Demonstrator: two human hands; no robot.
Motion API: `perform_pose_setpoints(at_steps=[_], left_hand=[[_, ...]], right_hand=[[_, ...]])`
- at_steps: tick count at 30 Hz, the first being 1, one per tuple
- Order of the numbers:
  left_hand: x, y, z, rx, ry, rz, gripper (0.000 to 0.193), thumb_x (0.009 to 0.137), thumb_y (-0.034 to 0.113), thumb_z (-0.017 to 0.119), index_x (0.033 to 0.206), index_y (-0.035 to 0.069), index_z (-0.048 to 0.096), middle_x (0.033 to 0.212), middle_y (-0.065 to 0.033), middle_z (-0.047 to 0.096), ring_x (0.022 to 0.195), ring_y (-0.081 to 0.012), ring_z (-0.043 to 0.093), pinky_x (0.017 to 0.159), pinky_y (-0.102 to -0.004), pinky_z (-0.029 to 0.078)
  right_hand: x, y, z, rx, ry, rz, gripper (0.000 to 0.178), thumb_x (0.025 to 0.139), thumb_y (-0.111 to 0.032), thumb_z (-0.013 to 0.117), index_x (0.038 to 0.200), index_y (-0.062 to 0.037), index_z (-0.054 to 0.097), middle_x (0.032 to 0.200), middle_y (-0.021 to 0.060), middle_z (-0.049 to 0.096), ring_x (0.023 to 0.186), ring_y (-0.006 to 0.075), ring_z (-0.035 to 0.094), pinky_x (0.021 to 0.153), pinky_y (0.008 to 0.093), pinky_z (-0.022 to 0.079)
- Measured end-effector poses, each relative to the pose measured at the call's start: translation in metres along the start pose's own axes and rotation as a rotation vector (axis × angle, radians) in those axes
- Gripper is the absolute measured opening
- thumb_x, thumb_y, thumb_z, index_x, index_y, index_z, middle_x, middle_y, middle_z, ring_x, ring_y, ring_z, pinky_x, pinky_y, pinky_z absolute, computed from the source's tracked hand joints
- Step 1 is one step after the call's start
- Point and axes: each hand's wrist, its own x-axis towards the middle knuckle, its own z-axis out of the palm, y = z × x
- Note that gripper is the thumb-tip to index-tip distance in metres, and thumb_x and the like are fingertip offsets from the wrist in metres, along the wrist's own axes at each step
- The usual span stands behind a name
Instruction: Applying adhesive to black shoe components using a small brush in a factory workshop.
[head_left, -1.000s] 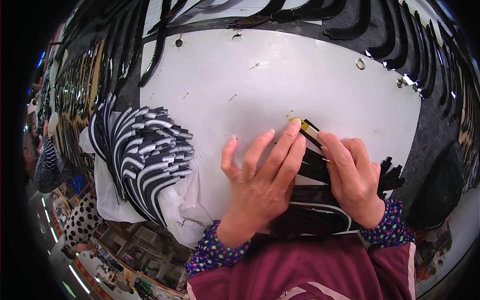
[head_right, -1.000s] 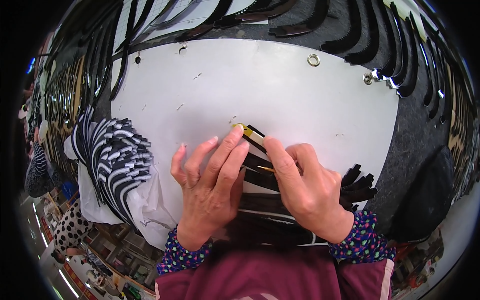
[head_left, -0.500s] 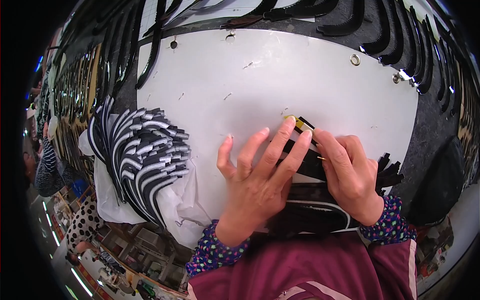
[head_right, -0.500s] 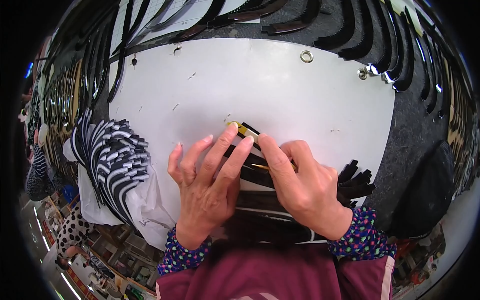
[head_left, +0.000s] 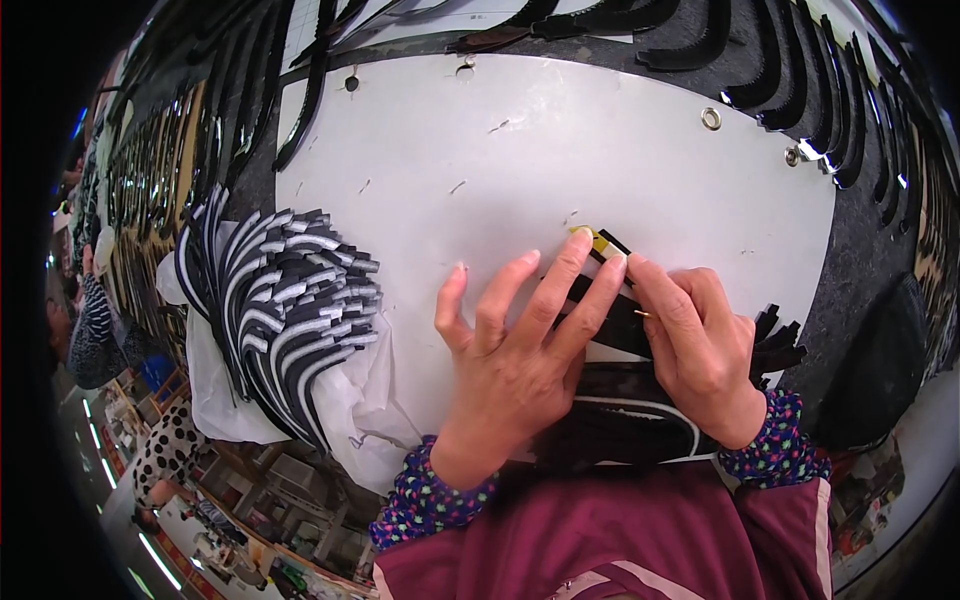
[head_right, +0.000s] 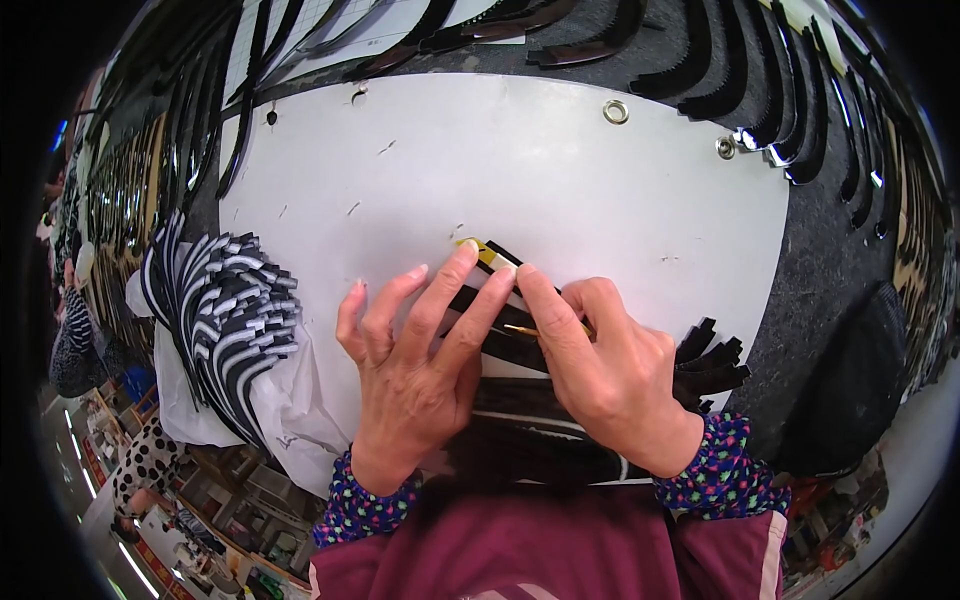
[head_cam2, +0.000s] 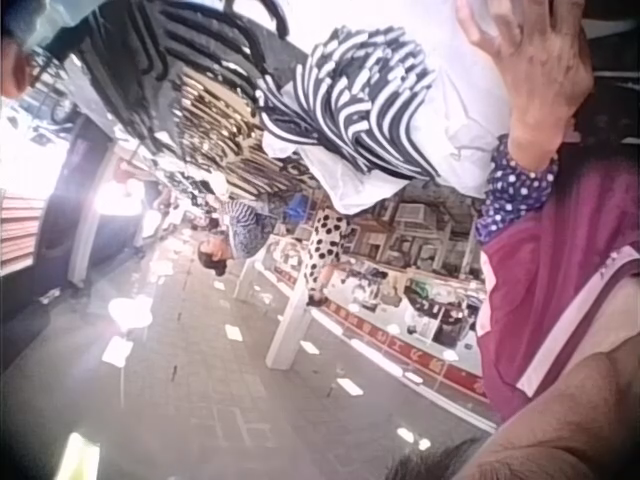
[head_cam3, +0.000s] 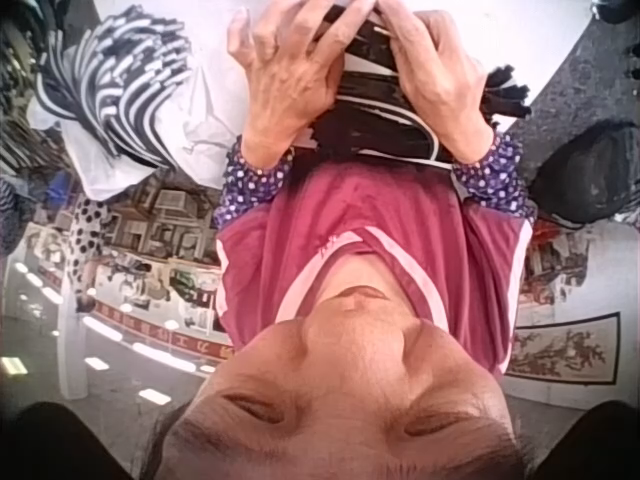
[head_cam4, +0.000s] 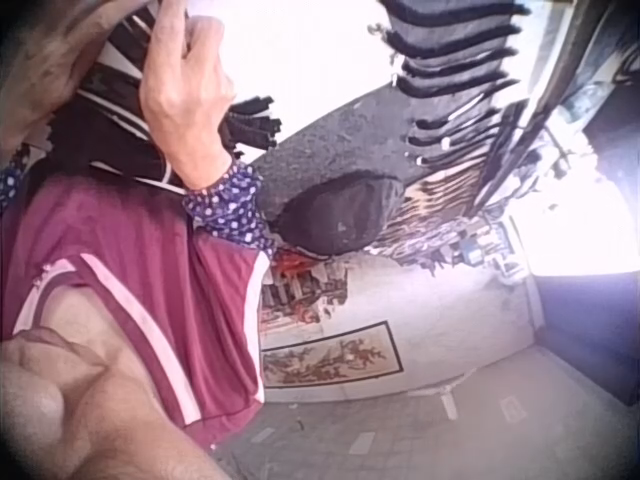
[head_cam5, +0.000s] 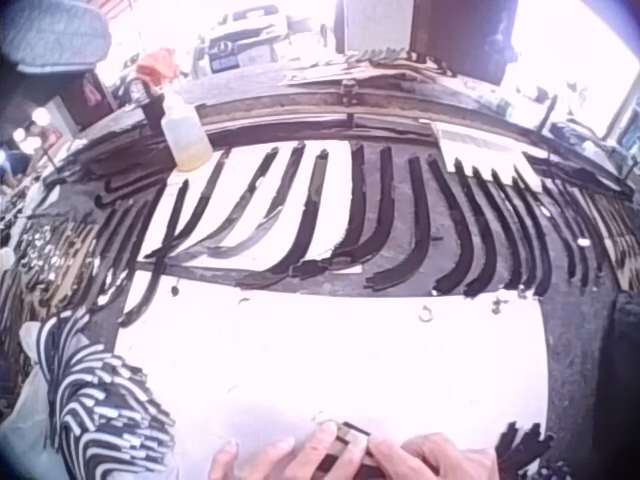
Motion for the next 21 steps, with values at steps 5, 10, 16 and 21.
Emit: perform_pose_setpoints(at_steps=[5,10,16,21], left_hand=[[0.000,0.000,0.000,-0.016,0.016,0.000,0.048,0.094,0.020,0.058,0.140,0.034,0.061,0.147,0.0097,0.053,0.128,-0.0157,0.044,0.114,-0.0519,0.023],[0.000,-0.001,0.002,-0.027,0.040,0.010,0.047,0.094,0.020,0.059,0.139,0.034,0.062,0.146,0.0090,0.053,0.126,-0.0162,0.045,0.114,-0.0522,0.024],[0.000,-0.002,0.003,-0.041,0.048,0.011,0.056,0.087,0.017,0.064,0.141,0.034,0.059,0.147,0.0082,0.052,0.126,-0.0172,0.046,0.114,-0.0530,0.024],[-0.001,-0.005,0.004,-0.091,0.075,0.013,0.064,0.081,0.014,0.067,0.142,0.033,0.057,0.147,0.0075,0.051,0.128,-0.0180,0.046,0.114,-0.0539,0.023]], right_hand=[[0.001,-0.002,0.000,0.002,0.009,-0.004,0.044,0.078,0.005,0.073,0.122,0.0009,0.069,0.081,0.0057,0.057,0.057,0.0120,0.059,0.043,0.0277,0.045],[0.000,-0.006,-0.011,0.085,-0.117,0.064,0.049,0.082,0.006,0.071,0.130,0.0016,0.064,0.093,0.0111,0.059,0.070,0.0196,0.065,0.053,0.0313,0.053],[0.004,-0.010,-0.046,0.205,-0.090,0.191,0.053,0.097,0.007,0.054,0.149,0.0019,0.043,0.114,0.0197,0.065,0.095,0.0220,0.065,0.075,0.0319,0.053],[0.031,-0.010,-0.069,0.961,-0.389,0.541,0.035,0.105,0.002,0.043,0.139,0.0039,0.050,0.107,0.0113,0.070,0.063,0.0088,0.059,0.059,0.0210,0.049]])
